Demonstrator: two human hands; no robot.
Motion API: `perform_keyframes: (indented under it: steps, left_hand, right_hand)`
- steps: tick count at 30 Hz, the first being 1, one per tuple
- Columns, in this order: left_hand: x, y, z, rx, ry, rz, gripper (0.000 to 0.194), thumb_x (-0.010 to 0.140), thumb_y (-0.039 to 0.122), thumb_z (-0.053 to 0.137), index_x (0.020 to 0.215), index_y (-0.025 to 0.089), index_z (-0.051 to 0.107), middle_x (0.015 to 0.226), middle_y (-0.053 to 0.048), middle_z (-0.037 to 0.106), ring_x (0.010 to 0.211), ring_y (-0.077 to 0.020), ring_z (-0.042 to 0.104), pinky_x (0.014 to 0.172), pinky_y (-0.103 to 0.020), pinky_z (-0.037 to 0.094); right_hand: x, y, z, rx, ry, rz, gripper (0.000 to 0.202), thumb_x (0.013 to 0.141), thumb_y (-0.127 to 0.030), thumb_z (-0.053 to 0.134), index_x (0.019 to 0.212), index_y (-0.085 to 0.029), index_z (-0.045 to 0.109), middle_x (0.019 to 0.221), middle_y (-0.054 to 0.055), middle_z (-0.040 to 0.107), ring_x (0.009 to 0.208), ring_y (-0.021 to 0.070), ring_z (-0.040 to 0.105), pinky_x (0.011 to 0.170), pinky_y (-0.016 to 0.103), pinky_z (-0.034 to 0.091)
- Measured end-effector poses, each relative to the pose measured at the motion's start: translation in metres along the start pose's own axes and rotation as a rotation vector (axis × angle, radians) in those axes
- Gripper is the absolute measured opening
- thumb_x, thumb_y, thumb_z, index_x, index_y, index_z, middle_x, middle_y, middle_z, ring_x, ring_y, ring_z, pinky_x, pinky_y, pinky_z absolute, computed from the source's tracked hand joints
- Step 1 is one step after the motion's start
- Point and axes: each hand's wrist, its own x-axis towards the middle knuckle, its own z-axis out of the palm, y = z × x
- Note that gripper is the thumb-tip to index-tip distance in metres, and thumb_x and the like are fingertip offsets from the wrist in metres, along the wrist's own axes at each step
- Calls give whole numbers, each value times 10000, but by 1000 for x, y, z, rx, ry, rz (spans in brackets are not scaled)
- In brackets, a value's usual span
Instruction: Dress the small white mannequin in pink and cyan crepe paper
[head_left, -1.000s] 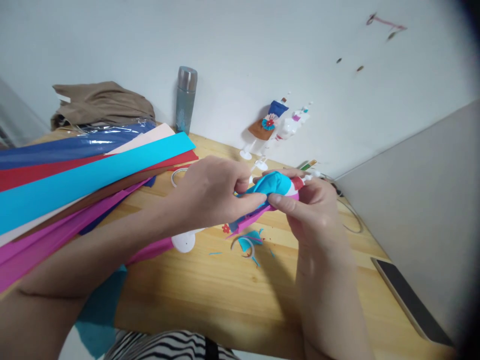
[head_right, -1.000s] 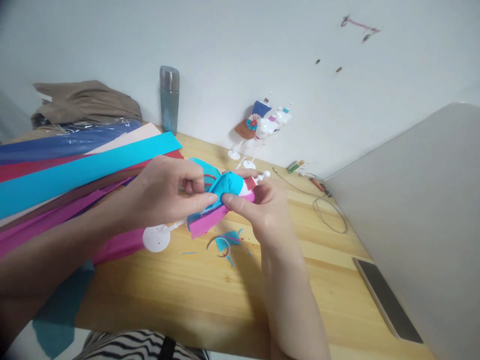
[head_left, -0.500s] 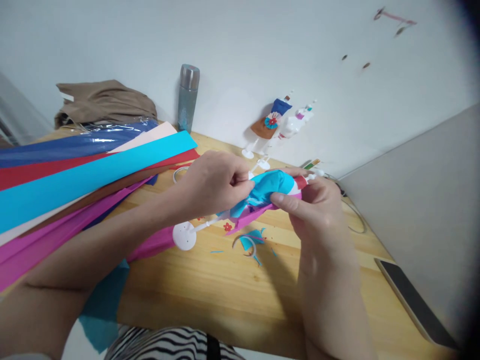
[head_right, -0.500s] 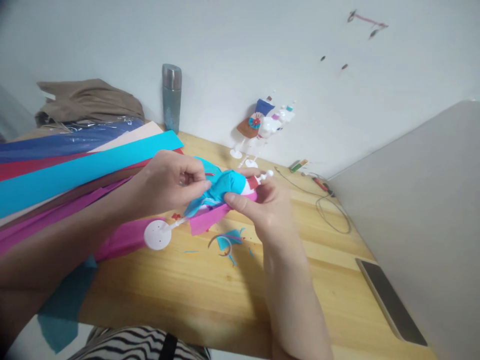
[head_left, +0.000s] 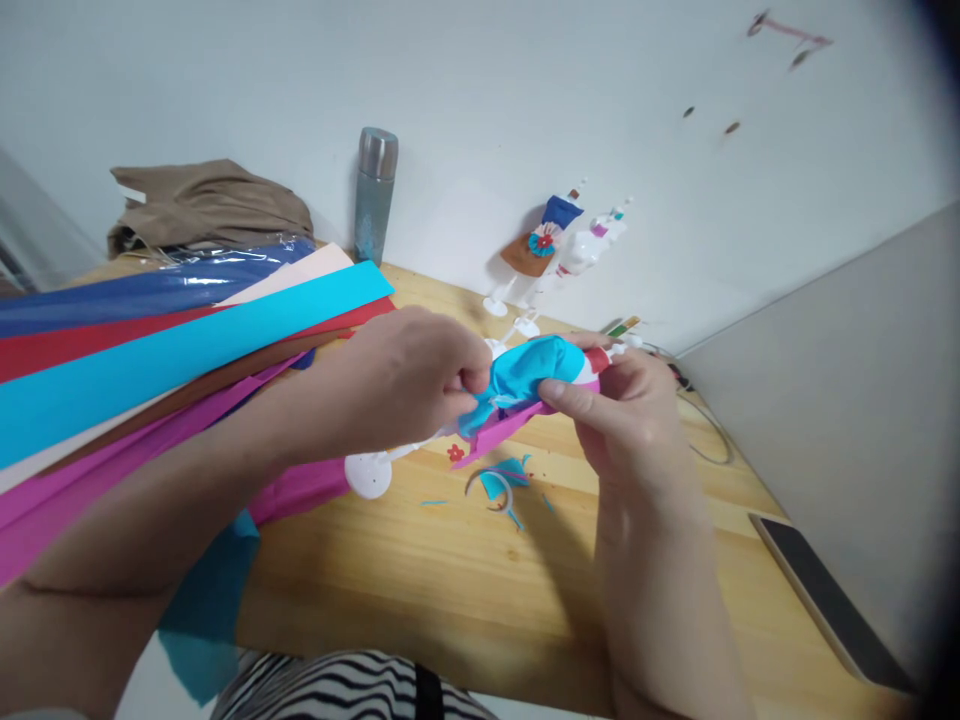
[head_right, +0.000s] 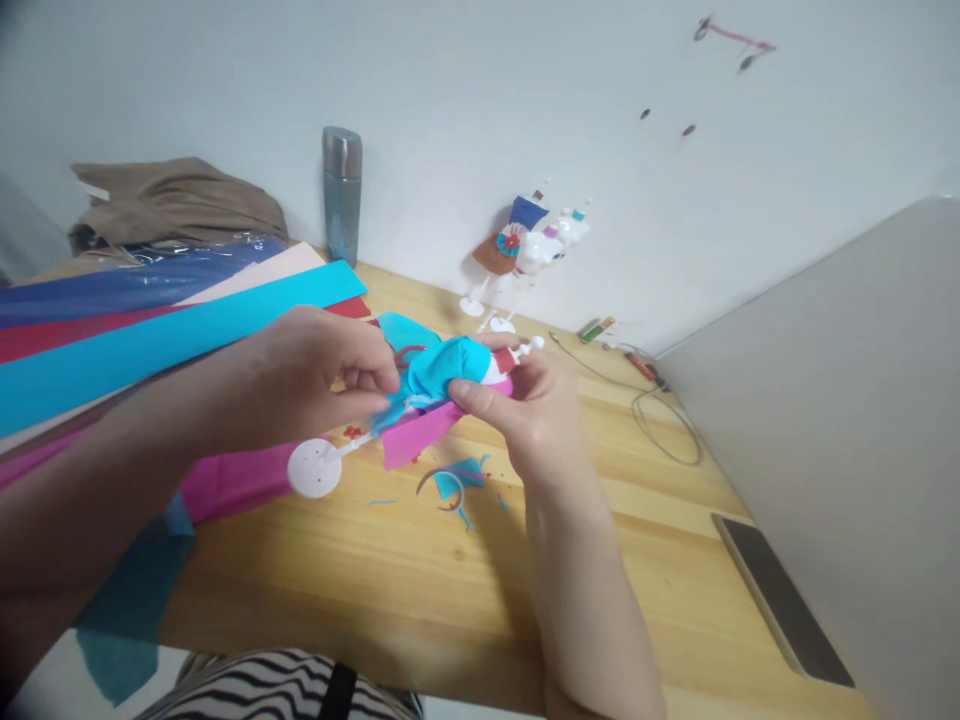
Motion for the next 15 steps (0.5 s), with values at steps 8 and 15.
perform_keyframes:
  steps: [8,15]
  left_hand:
    - [2,5,8,124,-7,-41,124,801,148,641,680,172,655,655,12,617,605,-113,486,571,-264,306]
    - [19,-23,-1,-222,-38,-159,215,871,332,640,819,165,766,714,3,701,675,-116,591,638,-222,450]
  right_hand:
    - [-2,3,2,-71,37,-51,218,656,-329,949,756,-269,765,693,-18,718,612,165,648,589,330,598]
    - [4,7,0,-40,-34,-46,210,673,-305,930,786,-281,755,683,-36,719,596,171,661,586,341,598]
